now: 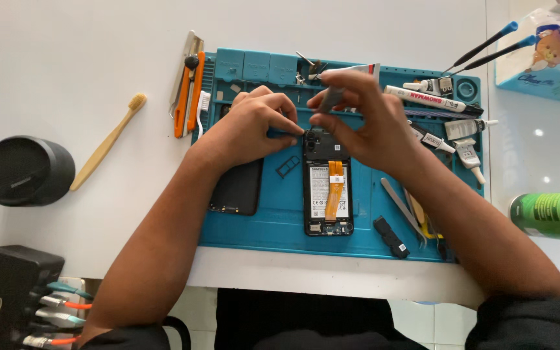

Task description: The person uses a pen-like tool to apply adhesive or sealant around the edges of a disassembled smartphone's internal frame. They then place a small black component onto the bottom of the phone and press it into place.

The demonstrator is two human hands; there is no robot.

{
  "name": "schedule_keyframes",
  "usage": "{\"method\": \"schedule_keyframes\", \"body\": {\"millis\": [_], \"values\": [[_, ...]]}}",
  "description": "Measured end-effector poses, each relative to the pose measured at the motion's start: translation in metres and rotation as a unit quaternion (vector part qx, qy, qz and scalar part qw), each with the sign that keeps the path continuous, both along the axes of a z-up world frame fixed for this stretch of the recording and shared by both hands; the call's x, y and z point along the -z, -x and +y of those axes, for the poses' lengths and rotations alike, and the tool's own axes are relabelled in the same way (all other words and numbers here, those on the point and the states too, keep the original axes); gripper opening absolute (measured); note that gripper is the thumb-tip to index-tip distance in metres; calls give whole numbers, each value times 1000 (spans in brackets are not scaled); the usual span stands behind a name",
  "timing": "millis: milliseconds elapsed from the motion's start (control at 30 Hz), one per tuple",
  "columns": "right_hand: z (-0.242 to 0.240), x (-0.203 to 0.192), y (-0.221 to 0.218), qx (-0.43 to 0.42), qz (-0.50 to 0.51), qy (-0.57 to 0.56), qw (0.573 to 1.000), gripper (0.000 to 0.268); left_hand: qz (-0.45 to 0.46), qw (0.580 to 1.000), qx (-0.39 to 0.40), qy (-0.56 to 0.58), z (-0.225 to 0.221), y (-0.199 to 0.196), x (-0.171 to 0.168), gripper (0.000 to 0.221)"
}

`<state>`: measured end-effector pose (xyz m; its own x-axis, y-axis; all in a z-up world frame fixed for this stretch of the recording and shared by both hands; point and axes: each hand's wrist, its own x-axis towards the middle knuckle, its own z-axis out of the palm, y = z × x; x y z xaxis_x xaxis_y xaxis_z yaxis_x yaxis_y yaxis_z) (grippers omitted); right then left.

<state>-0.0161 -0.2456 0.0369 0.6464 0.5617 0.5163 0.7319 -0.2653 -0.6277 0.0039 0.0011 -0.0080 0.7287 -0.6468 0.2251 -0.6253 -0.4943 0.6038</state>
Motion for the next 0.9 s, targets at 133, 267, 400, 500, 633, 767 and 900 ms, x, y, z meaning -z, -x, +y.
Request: {"method": "schedule_keyframes", "body": {"millis": [133, 267, 400, 500, 633, 767, 900], "values": [[-25, -22, -1, 57, 19, -56, 997, 69, -8, 1000, 3, 13, 0, 1, -2, 15], [-56, -18, 15, 111, 28, -36, 993, 67, 0, 1000, 2, -9, 1, 2, -2, 15], [-80, -2, 39, 171, 47, -49, 983, 61, -5, 1000, 8, -24, 1, 1, -8, 15], [-88, 8, 57, 196, 29, -44, 979, 59, 8, 999, 3, -35, -2, 4, -14, 18], [-97, 30, 66, 224, 6, -44, 974, 57, 26, 999, 13, -38, -3, 3, -19, 20], [-98, 33, 70, 205, -10, -43, 978, 59, 29, 999, 10, -41, -5, 4, -20, 19], [-97, 38, 69, 185, -20, -38, 982, 55, 33, 999, 14, -30, -4, 5, -21, 18]]}}
